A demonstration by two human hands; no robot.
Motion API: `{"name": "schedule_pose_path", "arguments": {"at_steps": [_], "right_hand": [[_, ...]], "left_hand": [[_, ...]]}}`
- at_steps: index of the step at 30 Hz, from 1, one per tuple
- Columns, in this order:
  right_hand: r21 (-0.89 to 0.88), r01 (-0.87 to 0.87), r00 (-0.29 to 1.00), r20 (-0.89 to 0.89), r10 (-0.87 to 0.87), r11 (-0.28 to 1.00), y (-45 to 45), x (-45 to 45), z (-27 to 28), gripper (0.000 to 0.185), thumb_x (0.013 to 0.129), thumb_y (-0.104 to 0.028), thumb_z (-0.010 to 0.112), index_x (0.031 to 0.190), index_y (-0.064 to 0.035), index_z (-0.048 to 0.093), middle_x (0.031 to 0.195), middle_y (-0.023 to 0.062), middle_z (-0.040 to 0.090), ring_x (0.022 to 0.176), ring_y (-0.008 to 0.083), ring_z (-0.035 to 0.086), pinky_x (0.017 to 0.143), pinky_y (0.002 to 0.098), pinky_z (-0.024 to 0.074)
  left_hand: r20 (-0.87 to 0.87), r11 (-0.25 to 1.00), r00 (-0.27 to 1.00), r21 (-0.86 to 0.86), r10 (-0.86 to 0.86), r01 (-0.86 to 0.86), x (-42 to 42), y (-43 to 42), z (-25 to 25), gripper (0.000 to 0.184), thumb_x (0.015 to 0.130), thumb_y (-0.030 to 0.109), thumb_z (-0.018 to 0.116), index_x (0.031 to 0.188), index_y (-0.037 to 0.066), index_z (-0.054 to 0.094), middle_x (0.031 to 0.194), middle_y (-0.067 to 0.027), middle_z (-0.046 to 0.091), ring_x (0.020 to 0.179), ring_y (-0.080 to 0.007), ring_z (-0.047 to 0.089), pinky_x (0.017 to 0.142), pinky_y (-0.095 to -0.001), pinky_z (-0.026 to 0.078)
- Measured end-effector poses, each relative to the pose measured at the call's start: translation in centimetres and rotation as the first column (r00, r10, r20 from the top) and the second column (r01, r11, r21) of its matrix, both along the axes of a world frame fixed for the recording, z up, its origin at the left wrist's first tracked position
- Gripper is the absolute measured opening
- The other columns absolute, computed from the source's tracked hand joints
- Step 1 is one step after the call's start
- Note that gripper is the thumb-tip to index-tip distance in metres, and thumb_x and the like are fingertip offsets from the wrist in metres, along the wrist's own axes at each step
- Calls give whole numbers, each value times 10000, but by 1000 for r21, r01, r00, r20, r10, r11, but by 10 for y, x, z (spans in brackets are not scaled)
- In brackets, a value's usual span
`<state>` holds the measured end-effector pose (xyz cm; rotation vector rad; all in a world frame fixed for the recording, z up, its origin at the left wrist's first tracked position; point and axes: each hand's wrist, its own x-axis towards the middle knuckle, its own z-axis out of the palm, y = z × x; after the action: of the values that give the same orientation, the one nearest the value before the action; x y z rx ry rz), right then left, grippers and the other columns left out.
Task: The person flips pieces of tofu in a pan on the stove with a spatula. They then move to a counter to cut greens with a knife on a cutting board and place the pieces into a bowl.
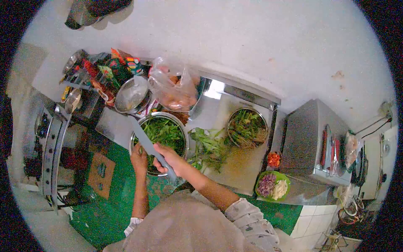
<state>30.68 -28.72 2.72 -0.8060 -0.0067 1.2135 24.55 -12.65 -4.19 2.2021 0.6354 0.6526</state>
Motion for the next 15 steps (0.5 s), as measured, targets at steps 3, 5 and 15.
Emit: {"name": "schedule_pose_path", "arguments": {"at_steps": [3,5,15], "right_hand": [[71,52,998,-31,-50,996,-17,0,12,312,950,-431,440,1037,-132,459,546,49,521,379,126,463,309,240,317],[57,119,993,8,-120,991,-37,4,23,324,948,-440,439,1047,-132,460,549,48,520,378,126,457,312,241,319],[-158,712,696,286,-658,684,-201,28,35,302,959,-390,428,1050,-103,452,548,22,466,365,102,407,322,219,322]], "left_hand": [[-24,998,1000,65,16,-14,6,-6,5,135,839,111,617,925,9,625,938,-136,622,889,-314,576,816,-390,439],[-34,999,999,34,20,-19,11,-15,12,121,837,115,621,896,10,620,883,-127,608,841,-312,566,787,-390,437],[-337,664,711,263,-617,700,58,-145,-2,174,771,16,612,944,27,586,916,-125,587,877,-317,591,749,-381,500]]}}
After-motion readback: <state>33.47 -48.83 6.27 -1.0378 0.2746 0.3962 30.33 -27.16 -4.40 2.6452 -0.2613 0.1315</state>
